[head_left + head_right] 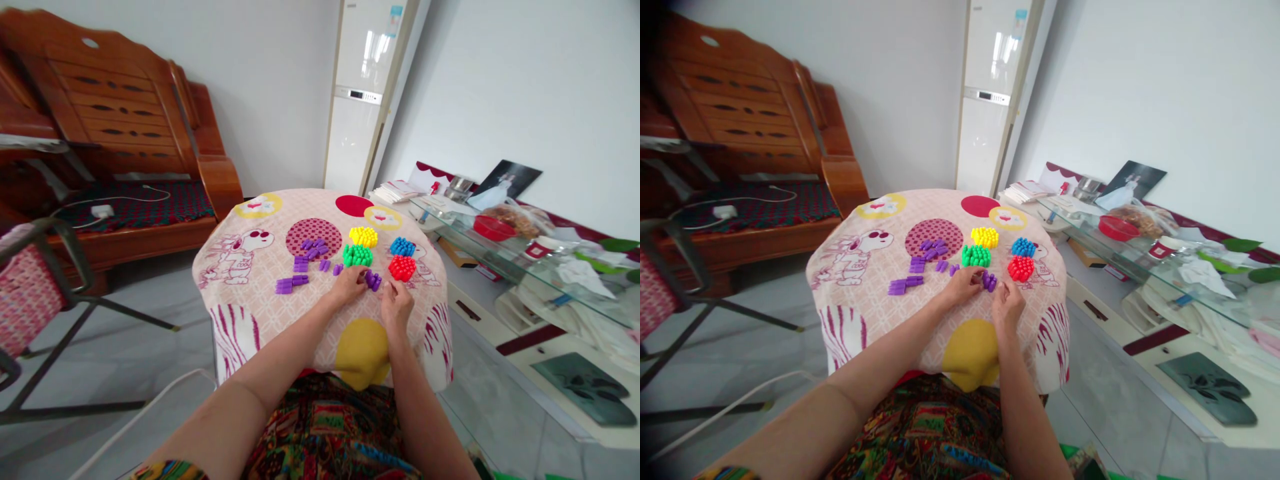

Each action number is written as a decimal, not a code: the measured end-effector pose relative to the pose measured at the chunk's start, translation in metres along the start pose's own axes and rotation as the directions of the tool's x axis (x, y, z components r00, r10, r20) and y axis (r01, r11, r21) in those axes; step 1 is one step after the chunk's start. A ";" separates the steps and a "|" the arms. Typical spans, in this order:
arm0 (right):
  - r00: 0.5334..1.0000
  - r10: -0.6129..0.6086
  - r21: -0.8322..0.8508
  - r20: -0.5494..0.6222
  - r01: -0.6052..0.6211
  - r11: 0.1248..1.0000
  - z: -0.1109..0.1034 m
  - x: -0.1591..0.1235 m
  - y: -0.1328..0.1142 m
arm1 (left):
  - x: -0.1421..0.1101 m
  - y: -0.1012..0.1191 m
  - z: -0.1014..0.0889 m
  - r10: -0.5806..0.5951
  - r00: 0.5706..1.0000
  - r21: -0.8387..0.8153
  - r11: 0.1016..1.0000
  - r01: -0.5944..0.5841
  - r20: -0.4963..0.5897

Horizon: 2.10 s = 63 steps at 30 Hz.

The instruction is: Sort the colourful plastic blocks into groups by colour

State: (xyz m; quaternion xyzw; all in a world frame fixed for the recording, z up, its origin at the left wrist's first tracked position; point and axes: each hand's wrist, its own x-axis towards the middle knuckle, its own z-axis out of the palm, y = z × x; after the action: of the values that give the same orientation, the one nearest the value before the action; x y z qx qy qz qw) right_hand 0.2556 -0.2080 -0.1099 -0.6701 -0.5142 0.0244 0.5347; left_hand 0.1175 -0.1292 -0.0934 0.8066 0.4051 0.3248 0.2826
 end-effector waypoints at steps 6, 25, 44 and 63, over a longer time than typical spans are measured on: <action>0.994 -0.081 0.010 0.075 0.081 0.997 0.010 0.007 0.007 | 0.000 0.004 -0.001 -0.027 1.000 0.002 1.000 0.027 0.010; 1.000 0.027 0.078 -0.006 -0.026 0.997 0.010 0.003 0.015 | -0.010 0.003 -0.014 0.035 0.975 0.029 0.999 -0.029 -0.218; 0.994 0.107 0.127 0.028 -0.109 0.986 0.008 0.002 0.007 | -0.034 -0.065 -0.127 -0.393 0.838 0.204 0.848 0.490 -0.378; 0.996 0.077 0.118 0.045 -0.081 0.990 0.008 0.003 0.014 | -0.009 0.005 -0.024 -0.011 0.999 0.039 0.999 0.012 -0.037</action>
State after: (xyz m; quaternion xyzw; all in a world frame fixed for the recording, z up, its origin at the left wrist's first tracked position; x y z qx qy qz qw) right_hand 0.2615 -0.1984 -0.1222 -0.6560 -0.4956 0.0900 0.5621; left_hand 0.0975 -0.1342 -0.0776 0.8036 0.4212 0.3298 0.2609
